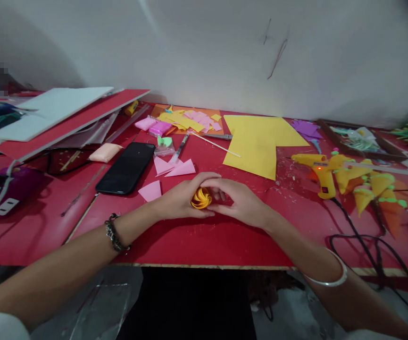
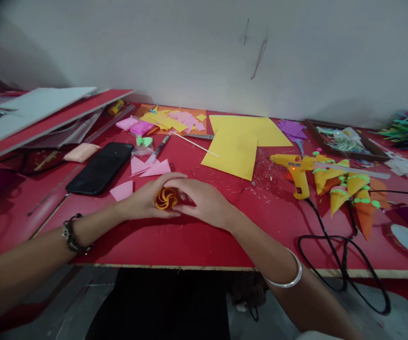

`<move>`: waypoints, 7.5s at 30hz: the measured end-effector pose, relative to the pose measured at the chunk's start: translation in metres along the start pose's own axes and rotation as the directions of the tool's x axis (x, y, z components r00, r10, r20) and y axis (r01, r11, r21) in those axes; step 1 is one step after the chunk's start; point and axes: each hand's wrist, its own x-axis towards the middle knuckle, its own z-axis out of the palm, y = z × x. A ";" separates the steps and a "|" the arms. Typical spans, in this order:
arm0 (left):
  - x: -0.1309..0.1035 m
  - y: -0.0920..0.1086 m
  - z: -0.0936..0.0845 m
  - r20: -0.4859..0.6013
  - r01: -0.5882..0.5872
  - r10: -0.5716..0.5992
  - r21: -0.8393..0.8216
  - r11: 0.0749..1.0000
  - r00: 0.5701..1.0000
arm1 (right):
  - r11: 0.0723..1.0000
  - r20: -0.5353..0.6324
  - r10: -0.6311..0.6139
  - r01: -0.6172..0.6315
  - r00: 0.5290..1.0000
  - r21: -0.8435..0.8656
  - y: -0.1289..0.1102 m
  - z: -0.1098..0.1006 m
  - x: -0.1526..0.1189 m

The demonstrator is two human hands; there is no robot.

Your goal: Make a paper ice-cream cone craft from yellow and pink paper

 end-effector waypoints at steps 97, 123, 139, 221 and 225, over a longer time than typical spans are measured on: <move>0.003 -0.001 0.001 -0.183 0.021 -0.005 0.083 0.996 0.983 | 0.866 0.023 0.143 -0.136 0.989 0.481 0.006 0.010 -0.001; 0.003 0.000 -0.002 -0.186 -0.052 0.106 0.272 0.961 0.977 | 0.990 -0.232 0.132 -0.117 0.964 0.080 0.003 0.005 0.000; 0.002 -0.001 -0.002 -0.137 -0.036 0.083 0.318 0.947 0.987 | 0.998 -0.294 0.054 -0.059 0.954 -0.007 0.008 0.005 0.001; 0.000 -0.004 0.001 -0.141 0.068 -0.019 0.348 0.935 0.990 | 0.959 -0.215 0.113 -0.050 0.970 0.277 0.007 0.007 0.000; 0.000 -0.005 0.001 -0.159 0.078 -0.025 0.335 0.939 0.987 | 0.986 -0.199 0.063 -0.031 0.978 0.162 0.003 0.005 0.000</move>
